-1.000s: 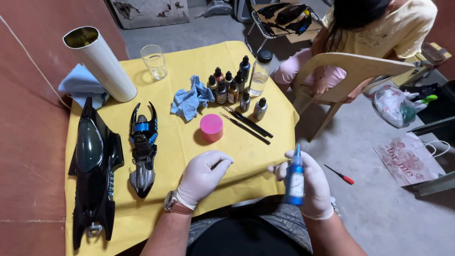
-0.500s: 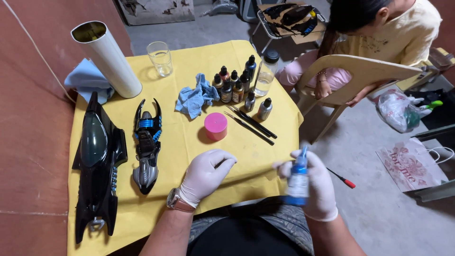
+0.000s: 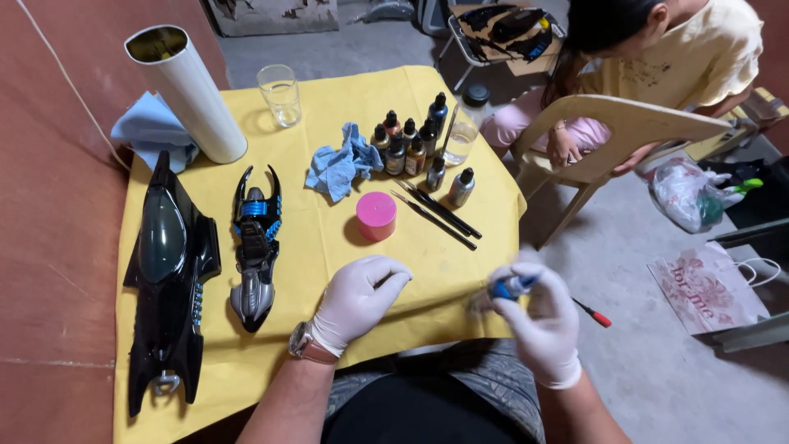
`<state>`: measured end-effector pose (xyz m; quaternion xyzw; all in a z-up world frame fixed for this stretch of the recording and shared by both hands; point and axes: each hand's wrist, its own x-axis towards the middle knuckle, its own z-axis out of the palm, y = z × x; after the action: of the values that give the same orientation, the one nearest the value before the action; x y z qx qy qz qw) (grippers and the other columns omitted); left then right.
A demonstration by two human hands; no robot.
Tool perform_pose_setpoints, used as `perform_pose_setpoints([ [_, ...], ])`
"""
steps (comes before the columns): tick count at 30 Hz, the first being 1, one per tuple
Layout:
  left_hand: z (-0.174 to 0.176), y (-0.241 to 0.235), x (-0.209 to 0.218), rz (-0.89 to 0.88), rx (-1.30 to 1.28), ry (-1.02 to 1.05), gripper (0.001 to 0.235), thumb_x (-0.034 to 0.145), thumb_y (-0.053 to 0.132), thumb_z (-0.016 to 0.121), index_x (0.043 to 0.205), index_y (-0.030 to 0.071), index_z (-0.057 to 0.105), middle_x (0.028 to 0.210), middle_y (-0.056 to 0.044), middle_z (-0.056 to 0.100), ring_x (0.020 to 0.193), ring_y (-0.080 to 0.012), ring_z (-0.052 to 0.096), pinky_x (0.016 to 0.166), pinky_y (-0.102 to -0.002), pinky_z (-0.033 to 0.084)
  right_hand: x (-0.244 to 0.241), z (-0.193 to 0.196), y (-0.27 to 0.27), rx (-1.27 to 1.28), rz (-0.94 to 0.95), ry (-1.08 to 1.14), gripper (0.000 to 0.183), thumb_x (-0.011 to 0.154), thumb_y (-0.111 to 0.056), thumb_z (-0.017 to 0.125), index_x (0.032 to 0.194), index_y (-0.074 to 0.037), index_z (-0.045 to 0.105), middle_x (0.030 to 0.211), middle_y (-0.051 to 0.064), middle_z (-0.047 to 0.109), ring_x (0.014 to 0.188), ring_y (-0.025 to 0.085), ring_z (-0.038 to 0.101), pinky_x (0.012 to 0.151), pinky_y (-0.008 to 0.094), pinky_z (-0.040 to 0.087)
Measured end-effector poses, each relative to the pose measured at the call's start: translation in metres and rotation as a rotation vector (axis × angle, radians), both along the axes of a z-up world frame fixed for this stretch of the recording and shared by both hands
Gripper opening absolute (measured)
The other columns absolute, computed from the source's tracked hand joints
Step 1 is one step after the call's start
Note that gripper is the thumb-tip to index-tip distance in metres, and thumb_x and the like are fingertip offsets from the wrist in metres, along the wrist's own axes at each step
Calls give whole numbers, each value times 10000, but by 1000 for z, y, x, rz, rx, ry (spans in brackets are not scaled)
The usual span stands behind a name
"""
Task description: Cleaning a mixing palette, selecting paint colors, and using a brush to paint fine details on a small model component.
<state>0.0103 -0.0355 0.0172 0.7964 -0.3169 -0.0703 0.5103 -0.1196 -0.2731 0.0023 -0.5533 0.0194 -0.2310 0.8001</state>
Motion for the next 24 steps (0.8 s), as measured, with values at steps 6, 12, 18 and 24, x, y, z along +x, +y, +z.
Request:
perform_pose_setpoints([
  [6, 2, 0, 2, -7, 9, -27, 207, 943, 217, 609, 793, 110, 703, 735, 11, 685, 739, -151, 628, 729, -309, 499, -1, 1, 0, -104, 35, -51, 324, 918, -49, 637, 1235, -33, 571, 898, 176, 639, 938, 375, 706, 947, 485, 547],
  [12, 4, -1, 3, -13, 0, -38, 207, 944, 213, 608, 786, 111, 695, 733, 14, 683, 734, -146, 626, 725, -307, 499, 4, 0, 1, -52, 186, -243, 380, 979, -177, 612, 1293, 20, 530, 949, 179, 610, 895, 288, 592, 972, 484, 483],
  [18, 6, 0, 4, -7, 2, -59, 205, 942, 215, 611, 787, 114, 701, 737, 11, 692, 737, -151, 636, 720, -311, 498, 6, -6, -2, -161, 178, -220, 434, 992, -287, 625, 1292, 5, 511, 914, 95, 607, 886, 210, 599, 1107, 497, 378],
  [24, 6, 0, 4, -9, -8, -65, 211, 941, 210, 616, 772, 110, 692, 715, 4, 676, 708, -152, 620, 695, -315, 491, 9, 2, -6, 43, -51, -61, 212, 964, -114, 603, 1160, -42, 578, 858, 178, 623, 855, 276, 601, 993, 460, 483],
])
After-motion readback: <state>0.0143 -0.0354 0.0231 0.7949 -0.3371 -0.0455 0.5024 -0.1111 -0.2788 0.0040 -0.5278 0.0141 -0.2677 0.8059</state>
